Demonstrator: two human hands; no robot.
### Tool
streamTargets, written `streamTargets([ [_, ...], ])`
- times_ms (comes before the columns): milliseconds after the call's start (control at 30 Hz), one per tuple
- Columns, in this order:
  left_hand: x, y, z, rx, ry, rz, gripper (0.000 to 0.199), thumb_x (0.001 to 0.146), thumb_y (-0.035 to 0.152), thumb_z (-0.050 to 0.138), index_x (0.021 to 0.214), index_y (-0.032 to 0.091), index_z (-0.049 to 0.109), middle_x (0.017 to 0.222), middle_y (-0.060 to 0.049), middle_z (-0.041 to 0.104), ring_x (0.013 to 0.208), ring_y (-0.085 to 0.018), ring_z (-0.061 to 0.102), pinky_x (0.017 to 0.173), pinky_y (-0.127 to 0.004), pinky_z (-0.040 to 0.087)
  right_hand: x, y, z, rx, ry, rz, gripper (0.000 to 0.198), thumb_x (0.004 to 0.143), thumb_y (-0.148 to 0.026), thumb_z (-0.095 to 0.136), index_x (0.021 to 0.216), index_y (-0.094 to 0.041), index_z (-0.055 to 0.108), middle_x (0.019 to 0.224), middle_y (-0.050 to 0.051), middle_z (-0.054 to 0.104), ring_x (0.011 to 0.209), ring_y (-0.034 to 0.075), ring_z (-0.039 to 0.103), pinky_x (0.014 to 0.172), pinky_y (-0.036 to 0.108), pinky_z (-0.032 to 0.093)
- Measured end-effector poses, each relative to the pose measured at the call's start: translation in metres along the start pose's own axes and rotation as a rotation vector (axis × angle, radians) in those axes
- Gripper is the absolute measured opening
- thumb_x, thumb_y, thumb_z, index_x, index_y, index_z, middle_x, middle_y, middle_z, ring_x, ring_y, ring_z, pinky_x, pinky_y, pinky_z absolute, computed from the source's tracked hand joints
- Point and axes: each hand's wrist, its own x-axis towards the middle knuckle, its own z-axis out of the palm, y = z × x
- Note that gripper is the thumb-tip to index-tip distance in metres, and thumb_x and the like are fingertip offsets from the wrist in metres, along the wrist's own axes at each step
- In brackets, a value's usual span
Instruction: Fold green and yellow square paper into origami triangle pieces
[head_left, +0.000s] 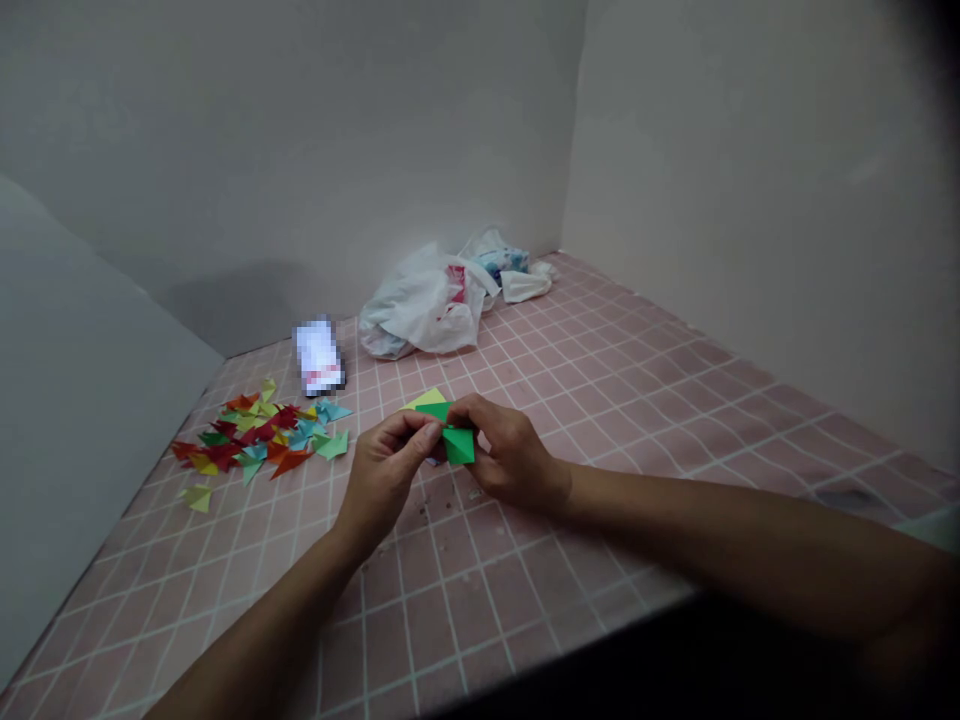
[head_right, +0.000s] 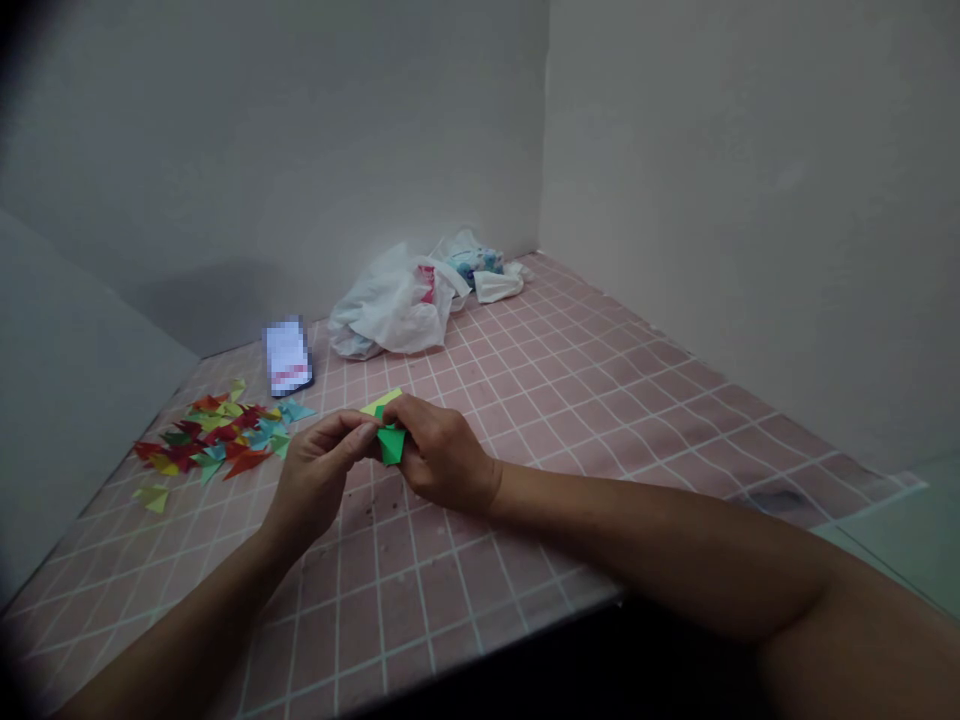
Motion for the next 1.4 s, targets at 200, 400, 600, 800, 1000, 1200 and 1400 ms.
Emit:
streamTargets([
  [200,0.005,0.003,-0.002,0.007,-0.039,-0.016,0.015,0.082,0.030,0.073,0.078,0.016,0.073,0.068,-0.001,0.069,0.064,-0.012,0.063,0.065,-0.023,0.051,-0.002,0.005,0.000,-0.034,-0.039,-0.005,0.013,0.086,-0.009,0.049,0.090,-0.019,0.053,0.077,0.002,0.061,0.067,0.015,0.055,0.063,0.027,0.040],
  [400,0.008,0.006,-0.005,-0.008,-0.074,-0.036,0.015,0.079,0.030,0.076,0.076,0.016,0.072,0.064,0.000,0.069,0.060,-0.011,0.062,0.061,-0.023,0.051,0.000,0.005,0.000,0.022,-0.056,0.040,0.012,0.086,-0.009,0.049,0.090,-0.019,0.054,0.079,0.003,0.062,0.070,0.016,0.057,0.066,0.028,0.042],
  [600,0.010,0.009,-0.009,0.053,-0.097,-0.049,0.018,0.078,0.032,0.075,0.073,0.016,0.072,0.063,-0.001,0.070,0.059,-0.012,0.064,0.060,-0.024,0.054,0.005,0.006,-0.002,0.274,-0.118,0.260,0.012,0.085,-0.007,0.052,0.086,-0.018,0.057,0.078,0.001,0.065,0.069,0.013,0.058,0.066,0.026,0.044],
  [800,0.010,0.010,-0.008,0.078,-0.051,-0.043,0.018,0.081,0.034,0.071,0.080,0.016,0.073,0.065,0.000,0.070,0.060,-0.012,0.065,0.060,-0.024,0.055,0.005,0.010,-0.001,0.304,-0.097,0.261,0.010,0.086,-0.009,0.053,0.086,-0.018,0.057,0.076,-0.001,0.062,0.067,0.012,0.055,0.065,0.025,0.043],
  [1000,0.011,0.009,-0.008,0.052,-0.067,-0.056,0.017,0.077,0.032,0.077,0.075,0.016,0.073,0.064,-0.001,0.070,0.059,-0.013,0.065,0.060,-0.026,0.056,0.003,0.010,-0.001,0.235,-0.089,0.222,0.011,0.086,-0.008,0.052,0.086,-0.018,0.056,0.077,0.000,0.062,0.068,0.013,0.056,0.065,0.026,0.043],
  [1200,0.014,0.010,-0.012,0.101,-0.128,-0.018,0.017,0.079,0.033,0.075,0.073,0.017,0.073,0.065,-0.002,0.069,0.060,-0.014,0.064,0.061,-0.026,0.055,0.003,0.012,0.000,0.369,-0.151,0.339,0.008,0.087,-0.011,0.056,0.088,-0.019,0.059,0.082,0.002,0.068,0.074,0.015,0.063,0.069,0.028,0.049],
  [1400,0.016,0.012,-0.016,0.144,-0.168,-0.014,0.018,0.080,0.033,0.074,0.072,0.017,0.073,0.063,-0.001,0.067,0.059,-0.013,0.063,0.060,-0.025,0.053,0.004,0.019,0.004,0.463,-0.131,0.359,0.005,0.087,-0.014,0.057,0.087,-0.019,0.059,0.083,0.001,0.068,0.075,0.014,0.064,0.070,0.028,0.050],
])
